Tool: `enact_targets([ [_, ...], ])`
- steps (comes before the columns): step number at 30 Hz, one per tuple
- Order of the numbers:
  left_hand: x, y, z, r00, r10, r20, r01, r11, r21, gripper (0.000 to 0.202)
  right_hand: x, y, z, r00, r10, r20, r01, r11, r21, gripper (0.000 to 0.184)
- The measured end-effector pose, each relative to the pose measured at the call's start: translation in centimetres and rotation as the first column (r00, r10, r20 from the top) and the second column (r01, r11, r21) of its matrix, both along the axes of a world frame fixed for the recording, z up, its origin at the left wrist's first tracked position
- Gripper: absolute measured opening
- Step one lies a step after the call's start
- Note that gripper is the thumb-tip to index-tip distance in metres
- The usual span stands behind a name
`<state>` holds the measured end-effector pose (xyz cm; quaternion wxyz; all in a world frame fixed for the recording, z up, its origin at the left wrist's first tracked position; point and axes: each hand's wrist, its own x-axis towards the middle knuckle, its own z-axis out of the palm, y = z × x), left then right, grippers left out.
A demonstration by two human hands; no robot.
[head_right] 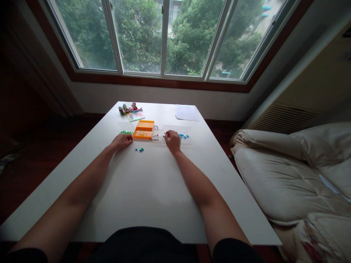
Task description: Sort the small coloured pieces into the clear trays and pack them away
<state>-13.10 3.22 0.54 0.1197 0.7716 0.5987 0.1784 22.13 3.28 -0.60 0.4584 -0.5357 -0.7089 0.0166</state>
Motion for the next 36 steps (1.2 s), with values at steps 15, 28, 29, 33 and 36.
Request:
enact_targets([
  [15,-1.0,0.5,-0.2,0.925,0.287,0.250,-0.328,0.934,0.143,0.023,3.1,1.4,-0.5,0.981,-0.159,-0.112,0.154,0.987,-0.053,0.016],
  [28,0.0,0.3,-0.1,0.967,0.105,0.230,-0.155,0.965,0.211,0.031,-5.7,-4.4,-0.1,0.676,0.644,0.360,-0.599,0.764,-0.242,0.040],
  [29,0.2,0.2,-0.1,0.971,0.081,0.224,-0.128,0.970,0.206,0.030,-6.0,-4.6,-0.1,0.659,0.651,0.376,-0.602,0.757,-0.254,0.043],
  [33,1.8,-0.3,-0.5,0.983,-0.008,0.182,-0.019,0.989,0.145,0.030,-6.4,-5.0,-0.2,0.640,0.640,0.425,-0.585,0.764,-0.272,0.044],
  [36,3.2,-0.9,-0.7,0.986,-0.090,0.141,0.076,0.992,0.104,0.029,-6.2,-4.8,-0.4,0.636,0.636,0.438,-0.591,0.766,-0.254,0.036],
])
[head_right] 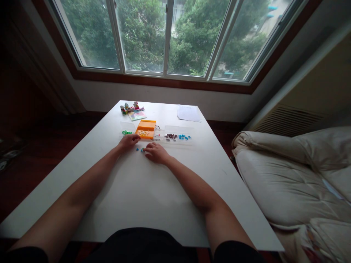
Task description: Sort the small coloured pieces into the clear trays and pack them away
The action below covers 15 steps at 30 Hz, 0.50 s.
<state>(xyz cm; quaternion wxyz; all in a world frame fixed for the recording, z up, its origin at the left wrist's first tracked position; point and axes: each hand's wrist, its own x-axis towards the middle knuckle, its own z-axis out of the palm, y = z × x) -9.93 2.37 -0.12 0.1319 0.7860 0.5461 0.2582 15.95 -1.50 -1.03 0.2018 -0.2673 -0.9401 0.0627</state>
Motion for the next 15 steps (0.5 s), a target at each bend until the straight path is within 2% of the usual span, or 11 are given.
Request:
enact_targets([
  [7,1.1,-0.6,0.1,0.981,-0.192,-0.009,0.191,0.978,-0.079,0.028,0.3,0.2,-0.1,0.998,0.035,-0.060,-0.034,0.999,0.019,0.016],
  [10,1.3,-0.5,0.1,0.967,-0.254,0.017,0.254,0.960,-0.121,0.029,0.2,0.3,-0.4,0.998,-0.010,-0.067,0.011,1.000,0.006,0.010],
  [15,2.0,-0.7,0.5,0.943,-0.330,0.045,0.333,0.926,-0.180,0.031,1.1,1.3,-0.7,0.987,-0.132,-0.091,0.128,0.990,-0.055,0.012],
])
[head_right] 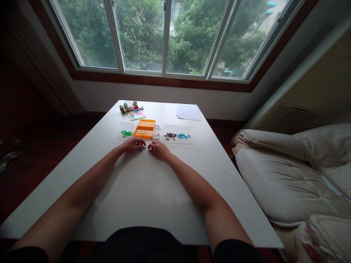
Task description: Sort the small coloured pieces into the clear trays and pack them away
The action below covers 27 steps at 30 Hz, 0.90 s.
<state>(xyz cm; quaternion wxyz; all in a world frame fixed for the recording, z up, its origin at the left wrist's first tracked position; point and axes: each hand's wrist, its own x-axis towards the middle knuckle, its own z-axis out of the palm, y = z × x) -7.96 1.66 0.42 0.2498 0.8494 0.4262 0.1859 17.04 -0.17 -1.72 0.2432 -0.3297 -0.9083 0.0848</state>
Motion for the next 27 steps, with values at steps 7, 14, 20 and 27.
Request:
enact_targets([
  [7,0.7,-0.8,0.9,0.999,-0.033,-0.034,0.032,0.999,-0.031,0.024,2.6,1.3,1.6,0.995,-0.037,0.088,0.050,0.988,-0.145,0.005],
  [14,1.2,-0.9,0.8,0.999,-0.028,-0.037,0.029,0.999,0.024,0.020,3.3,1.6,2.5,0.993,-0.046,0.113,0.069,0.976,-0.207,0.011],
  [20,1.2,-0.7,0.4,0.994,0.090,-0.054,-0.081,0.987,0.138,0.020,4.5,2.3,2.2,0.978,-0.179,0.106,0.193,0.970,-0.146,0.011],
  [27,-1.2,0.6,0.0,0.838,0.538,0.094,-0.546,0.820,0.175,0.025,7.9,4.5,2.0,0.782,-0.538,-0.313,0.555,0.831,-0.042,0.013],
])
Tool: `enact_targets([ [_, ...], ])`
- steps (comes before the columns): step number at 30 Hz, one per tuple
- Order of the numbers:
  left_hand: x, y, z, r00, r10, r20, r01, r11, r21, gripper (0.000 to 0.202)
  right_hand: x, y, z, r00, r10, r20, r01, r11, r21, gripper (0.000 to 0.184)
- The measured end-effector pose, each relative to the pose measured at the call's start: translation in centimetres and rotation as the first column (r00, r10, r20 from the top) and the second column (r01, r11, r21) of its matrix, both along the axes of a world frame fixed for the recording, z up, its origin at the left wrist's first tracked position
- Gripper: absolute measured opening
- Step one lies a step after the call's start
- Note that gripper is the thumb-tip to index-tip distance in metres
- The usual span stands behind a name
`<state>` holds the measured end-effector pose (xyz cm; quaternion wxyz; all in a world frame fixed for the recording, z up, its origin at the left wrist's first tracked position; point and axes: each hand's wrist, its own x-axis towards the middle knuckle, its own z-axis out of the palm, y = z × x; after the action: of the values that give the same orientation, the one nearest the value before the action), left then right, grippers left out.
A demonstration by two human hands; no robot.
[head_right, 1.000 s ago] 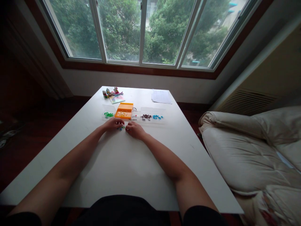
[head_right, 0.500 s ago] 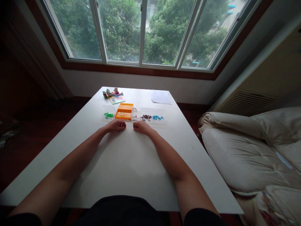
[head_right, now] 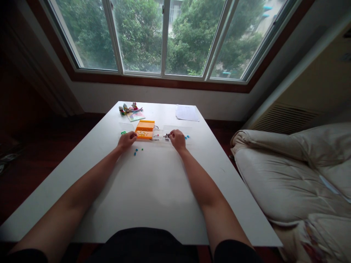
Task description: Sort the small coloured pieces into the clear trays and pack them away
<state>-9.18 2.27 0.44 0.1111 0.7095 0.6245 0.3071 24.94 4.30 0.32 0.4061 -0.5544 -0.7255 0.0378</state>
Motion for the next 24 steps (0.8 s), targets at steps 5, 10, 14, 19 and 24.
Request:
enact_targets([
  [5,-2.5,1.1,-0.5,0.953,0.238,0.188,-0.235,0.971,-0.039,0.028,3.0,0.8,-0.5,0.950,-0.239,-0.199,0.237,0.971,-0.034,0.017],
  [10,-4.0,1.6,-1.1,0.899,0.349,0.266,-0.345,0.937,-0.062,0.032,3.2,0.8,-0.9,0.944,-0.231,-0.235,0.232,0.972,-0.023,0.018],
  [14,-4.4,1.8,-1.3,0.894,0.315,0.318,-0.311,0.948,-0.065,0.040,1.6,0.7,-0.9,0.972,-0.134,-0.194,0.137,0.991,0.000,0.019],
  [19,-4.4,2.0,-1.7,0.917,0.274,0.290,-0.285,0.958,-0.004,0.038,-2.8,-1.3,-0.4,0.980,0.195,-0.032,-0.195,0.981,0.010,0.016],
  [24,-4.1,2.1,-2.0,0.923,0.216,0.317,-0.246,0.968,0.057,0.031,-8.7,-5.8,0.2,0.751,0.637,0.173,-0.650,0.760,0.026,0.018],
])
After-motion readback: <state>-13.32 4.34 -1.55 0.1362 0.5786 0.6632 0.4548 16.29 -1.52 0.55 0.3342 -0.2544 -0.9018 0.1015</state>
